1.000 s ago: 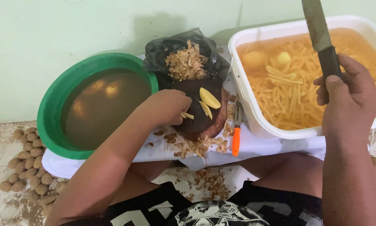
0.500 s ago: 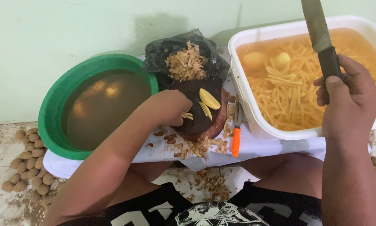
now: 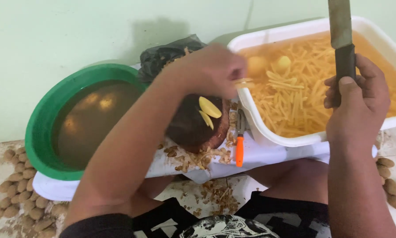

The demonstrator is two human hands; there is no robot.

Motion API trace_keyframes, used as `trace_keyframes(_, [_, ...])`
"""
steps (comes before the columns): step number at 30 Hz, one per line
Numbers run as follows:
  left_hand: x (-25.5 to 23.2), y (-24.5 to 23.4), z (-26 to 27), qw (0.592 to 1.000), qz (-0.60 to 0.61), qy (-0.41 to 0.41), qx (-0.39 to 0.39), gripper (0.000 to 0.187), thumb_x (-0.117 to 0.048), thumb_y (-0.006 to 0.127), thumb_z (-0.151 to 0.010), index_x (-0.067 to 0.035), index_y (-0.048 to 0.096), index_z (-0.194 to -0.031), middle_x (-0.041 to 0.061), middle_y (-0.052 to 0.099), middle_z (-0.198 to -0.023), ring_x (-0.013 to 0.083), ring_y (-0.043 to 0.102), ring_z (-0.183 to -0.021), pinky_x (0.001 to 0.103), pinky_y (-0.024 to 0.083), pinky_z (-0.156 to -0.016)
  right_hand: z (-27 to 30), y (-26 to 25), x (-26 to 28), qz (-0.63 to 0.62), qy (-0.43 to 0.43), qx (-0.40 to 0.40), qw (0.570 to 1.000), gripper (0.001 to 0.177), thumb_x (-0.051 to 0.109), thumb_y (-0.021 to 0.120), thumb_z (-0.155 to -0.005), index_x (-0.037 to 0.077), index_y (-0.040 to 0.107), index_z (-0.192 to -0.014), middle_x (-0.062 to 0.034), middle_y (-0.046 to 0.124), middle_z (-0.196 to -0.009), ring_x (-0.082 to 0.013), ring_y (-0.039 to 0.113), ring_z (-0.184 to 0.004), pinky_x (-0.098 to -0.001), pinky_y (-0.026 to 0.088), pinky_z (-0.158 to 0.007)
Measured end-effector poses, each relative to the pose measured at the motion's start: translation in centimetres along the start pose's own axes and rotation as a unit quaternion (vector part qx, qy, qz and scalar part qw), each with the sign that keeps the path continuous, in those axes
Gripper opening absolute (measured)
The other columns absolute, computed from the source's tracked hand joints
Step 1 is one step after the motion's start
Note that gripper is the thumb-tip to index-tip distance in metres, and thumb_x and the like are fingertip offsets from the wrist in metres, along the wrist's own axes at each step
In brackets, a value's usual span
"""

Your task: Slicing and dicing peeled potatoes into thin strips for fries using a knife on a cutting board.

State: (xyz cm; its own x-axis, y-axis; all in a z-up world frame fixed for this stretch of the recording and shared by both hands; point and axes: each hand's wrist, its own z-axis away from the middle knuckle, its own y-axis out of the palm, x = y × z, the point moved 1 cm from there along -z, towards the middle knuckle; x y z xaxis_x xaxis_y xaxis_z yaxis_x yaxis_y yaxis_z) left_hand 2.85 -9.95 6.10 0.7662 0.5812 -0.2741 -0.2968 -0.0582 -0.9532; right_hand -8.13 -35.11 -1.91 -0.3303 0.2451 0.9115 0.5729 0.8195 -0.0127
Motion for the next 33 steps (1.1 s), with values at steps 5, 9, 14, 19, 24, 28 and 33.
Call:
trace_keyframes(5, [-1.7, 2.6, -8.9, 0.987, -0.01, 0.118, -0.108, 0.022, -0.007, 0.059, -0.083, -0.021, 0.043, -0.076, -0.007, 0.047, -0.073, 0.01, 0.042, -0.066, 0.028, 0.034, -0.061, -0.3, -0.1, -0.1, 0.006, 0.007, -0.015, 1.0, 0.044, 0.007, 0.045, -0.101, 0.011, 0.058, -0.143, -0.0104, 0.064, -0.096, -0.0136, 0.053, -0.069, -0.0237, 0.046, -0.062])
trace_keyframes(9, [-2.0, 4.6, -12.5, 0.972, -0.027, 0.152, -0.177, 0.013, -0.008, 0.068, -0.087, -0.019, 0.061, -0.087, -0.007, 0.06, -0.072, 0.0166, 0.054, -0.067, 0.036, 0.038, -0.059, -0.1, -0.2, 0.4, 0.004, 0.017, -0.01, 1.0, 0.044, 0.009, 0.046, -0.102, 0.012, 0.058, -0.144, -0.0107, 0.064, -0.095, -0.0142, 0.054, -0.071, -0.0239, 0.048, -0.064])
trace_keyframes(14, [-2.1, 4.9, -12.4, 0.971, 0.022, 0.135, -0.196, 0.017, -0.005, 0.065, -0.087, -0.02, 0.058, -0.082, -0.006, 0.067, -0.077, 0.0143, 0.058, -0.068, 0.034, 0.041, -0.059, 0.0, 0.0, 0.8, 0.01, 0.023, -0.02, 0.999, 0.045, 0.009, 0.045, -0.101, 0.012, 0.058, -0.144, -0.0086, 0.064, -0.095, -0.0119, 0.054, -0.071, -0.0228, 0.048, -0.064])
trace_keyframes(19, [-2.6, 5.2, -12.0, 0.974, -0.026, 0.112, -0.196, 0.028, 0.006, 0.039, -0.078, -0.021, 0.029, -0.077, -0.005, 0.027, -0.068, 0.0143, 0.02, -0.068, 0.038, 0.015, -0.059, -0.2, -0.2, 0.4, -0.019, 0.017, -0.029, 0.999, 0.043, 0.009, 0.046, -0.1, 0.014, 0.059, -0.141, -0.0094, 0.063, -0.094, -0.0129, 0.053, -0.07, -0.0236, 0.046, -0.062])
trace_keyframes(24, [-2.7, 4.0, -8.7, 0.984, 0.021, 0.051, -0.169, 0.042, -0.001, 0.057, -0.089, -0.02, 0.064, -0.126, 0.007, 0.074, -0.106, 0.0245, 0.069, -0.085, 0.042, 0.048, -0.066, 0.1, -0.1, 1.1, 0.007, 0.03, -0.022, 0.999, 0.044, 0.01, 0.045, -0.101, 0.013, 0.058, -0.143, -0.0066, 0.065, -0.096, -0.0124, 0.053, -0.07, -0.0232, 0.048, -0.065])
trace_keyframes(28, [-0.6, 4.3, -7.2, 0.985, 0.007, 0.049, -0.168, 0.037, -0.008, 0.064, -0.093, -0.02, 0.061, -0.128, 0.004, 0.072, -0.126, 0.0262, 0.07, -0.103, 0.045, 0.052, -0.08, -0.1, -0.1, 0.6, 0.006, 0.039, -0.023, 0.999, 0.044, 0.01, 0.045, -0.101, 0.016, 0.06, -0.142, -0.0056, 0.065, -0.095, -0.0107, 0.055, -0.072, -0.0213, 0.049, -0.065])
trace_keyframes(33, [0.6, 3.5, -2.6, 0.982, 0.012, -0.071, -0.173, 0.026, -0.032, 0.061, -0.096, -0.017, 0.065, -0.117, 0.002, 0.072, -0.09, 0.0238, 0.066, -0.08, 0.043, 0.049, -0.063, 0.1, -0.3, 0.2, -0.001, 0.002, -0.014, 1.0, 0.044, 0.006, 0.044, -0.104, 0.011, 0.057, -0.146, -0.0102, 0.064, -0.098, -0.0131, 0.055, -0.074, -0.0231, 0.048, -0.065])
